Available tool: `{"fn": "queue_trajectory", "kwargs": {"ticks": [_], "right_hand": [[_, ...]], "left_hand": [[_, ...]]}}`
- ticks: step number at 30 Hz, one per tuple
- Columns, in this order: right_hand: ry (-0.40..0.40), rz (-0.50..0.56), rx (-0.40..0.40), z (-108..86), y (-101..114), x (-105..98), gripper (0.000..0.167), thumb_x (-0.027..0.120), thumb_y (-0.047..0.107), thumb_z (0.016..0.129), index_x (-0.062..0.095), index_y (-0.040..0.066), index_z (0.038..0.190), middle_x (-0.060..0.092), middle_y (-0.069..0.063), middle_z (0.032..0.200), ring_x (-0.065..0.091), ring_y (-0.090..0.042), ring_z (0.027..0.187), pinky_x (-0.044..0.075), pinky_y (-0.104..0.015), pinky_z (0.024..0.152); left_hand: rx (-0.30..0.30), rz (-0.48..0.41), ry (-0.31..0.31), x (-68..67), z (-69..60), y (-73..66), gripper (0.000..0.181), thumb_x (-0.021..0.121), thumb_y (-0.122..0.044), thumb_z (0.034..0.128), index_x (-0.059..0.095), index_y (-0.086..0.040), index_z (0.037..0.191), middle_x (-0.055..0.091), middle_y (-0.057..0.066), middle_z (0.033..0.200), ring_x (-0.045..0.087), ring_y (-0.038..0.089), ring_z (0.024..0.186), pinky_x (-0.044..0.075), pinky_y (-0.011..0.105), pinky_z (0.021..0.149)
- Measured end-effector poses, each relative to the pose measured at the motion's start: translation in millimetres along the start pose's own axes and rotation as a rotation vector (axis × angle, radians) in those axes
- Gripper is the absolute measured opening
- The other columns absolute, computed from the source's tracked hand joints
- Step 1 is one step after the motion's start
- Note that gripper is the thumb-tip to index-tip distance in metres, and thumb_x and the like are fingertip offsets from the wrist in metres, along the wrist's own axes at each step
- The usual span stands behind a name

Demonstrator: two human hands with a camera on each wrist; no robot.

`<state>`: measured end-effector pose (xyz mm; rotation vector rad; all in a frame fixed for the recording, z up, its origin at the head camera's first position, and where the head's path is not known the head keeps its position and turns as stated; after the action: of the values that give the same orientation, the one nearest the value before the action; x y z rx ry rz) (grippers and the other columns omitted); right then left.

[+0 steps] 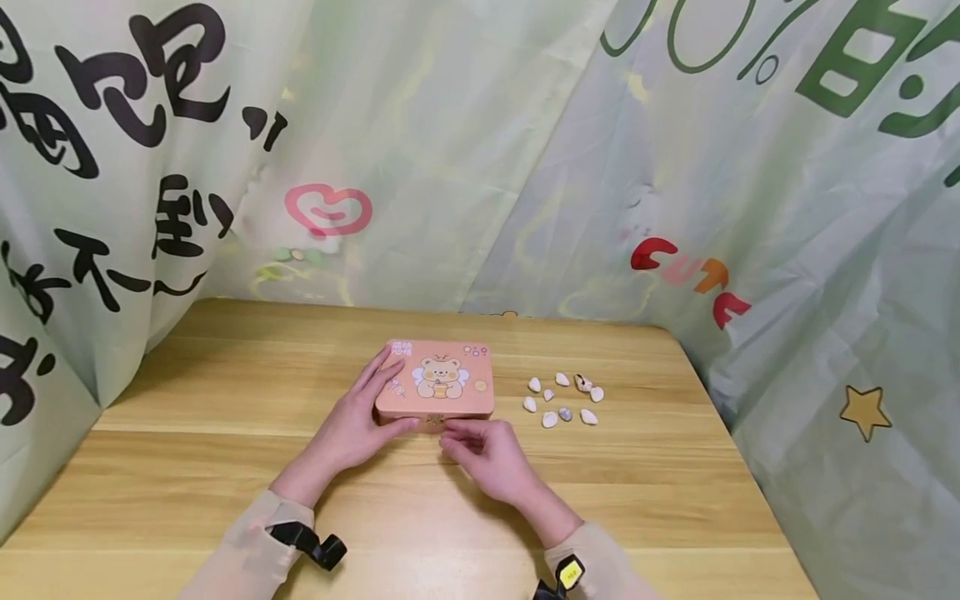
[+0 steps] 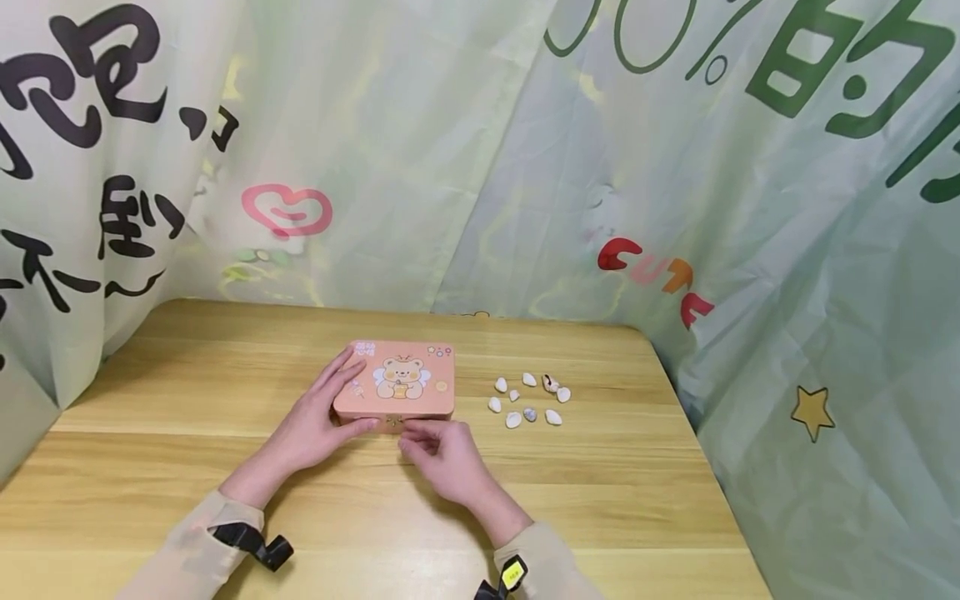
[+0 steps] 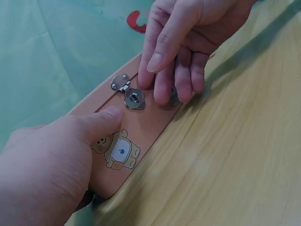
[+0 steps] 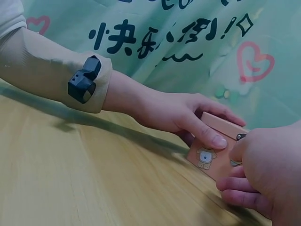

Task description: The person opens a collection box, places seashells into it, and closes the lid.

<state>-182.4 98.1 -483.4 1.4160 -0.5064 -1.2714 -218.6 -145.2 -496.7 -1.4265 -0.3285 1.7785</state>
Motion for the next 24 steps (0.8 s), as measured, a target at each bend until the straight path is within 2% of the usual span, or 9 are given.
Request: {"fn": "queue_trajectory", "kwargs": {"ticks": [4, 10, 17, 20, 24], "right_hand": [[-0.012, 0.01, 0.015, 1.5, -0.2, 2.5, 0.028, 0.074, 0.005, 0.1, 0.072, -0.009, 0.124, 0.078, -0.016, 0.11, 0.076, -0.022, 0.097, 0.06, -0.029, 0.085], [-0.042, 0.058, 0.023, 2.2, -2.5, 5.8, 0.023, 0.073, 0.003, 0.1, 0.074, -0.008, 0.119, 0.079, -0.014, 0.105, 0.077, -0.023, 0.094, 0.061, -0.03, 0.084], [-0.083, 0.396, 0.14, 2.1, -5.5, 13.5, 0.019, 0.067, -0.007, 0.1, 0.068, -0.018, 0.116, 0.073, -0.032, 0.105, 0.074, -0.047, 0.092, 0.062, -0.04, 0.081], [-0.119, 0.467, 0.181, 2.6, -5.7, 16.7, 0.019, 0.067, -0.009, 0.099, 0.068, -0.018, 0.116, 0.073, -0.034, 0.104, 0.076, -0.043, 0.09, 0.062, -0.042, 0.081], [-0.115, 0.516, 0.21, 4.8, -5.0, 20.7, 0.019, 0.068, -0.007, 0.099, 0.069, -0.018, 0.114, 0.073, -0.034, 0.099, 0.077, -0.038, 0.086, 0.063, -0.043, 0.079]], "left_hand": [[-0.007, -0.045, 0.006, -1.1, 0.0, -2.7, 0.096, 0.087, -0.05, 0.0872, 0.04, -0.019, 0.164, 0.012, -0.004, 0.177, 0.033, 0.041, 0.152, 0.035, 0.062, 0.116], [-0.02, -0.063, 0.016, -1.4, 0.3, -4.7, 0.096, 0.089, -0.044, 0.087, 0.04, -0.016, 0.165, 0.01, -0.003, 0.178, 0.029, 0.04, 0.154, 0.032, 0.061, 0.118], [-0.029, -0.052, 0.007, -1.8, -0.4, -4.2, 0.099, 0.089, -0.048, 0.0846, 0.04, -0.017, 0.165, 0.011, -0.004, 0.177, 0.032, 0.042, 0.152, 0.032, 0.063, 0.117], [-0.029, -0.054, 0.006, -1.6, -0.3, -3.9, 0.098, 0.089, -0.049, 0.085, 0.04, -0.018, 0.164, 0.011, -0.004, 0.177, 0.032, 0.042, 0.152, 0.032, 0.063, 0.117], [-0.027, -0.058, 0.005, -0.4, 0.6, -2.7, 0.098, 0.089, -0.049, 0.085, 0.04, -0.018, 0.165, 0.01, -0.005, 0.177, 0.032, 0.042, 0.152, 0.032, 0.063, 0.117]]}}
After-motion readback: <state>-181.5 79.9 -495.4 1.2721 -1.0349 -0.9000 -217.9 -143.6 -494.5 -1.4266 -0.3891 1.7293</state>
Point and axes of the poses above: each hand's wrist, its own z-axis towards the middle knuckle, its own x-axis out of the palm, y = z × x, the point moved 3 cm from there along z, towards the middle knuckle
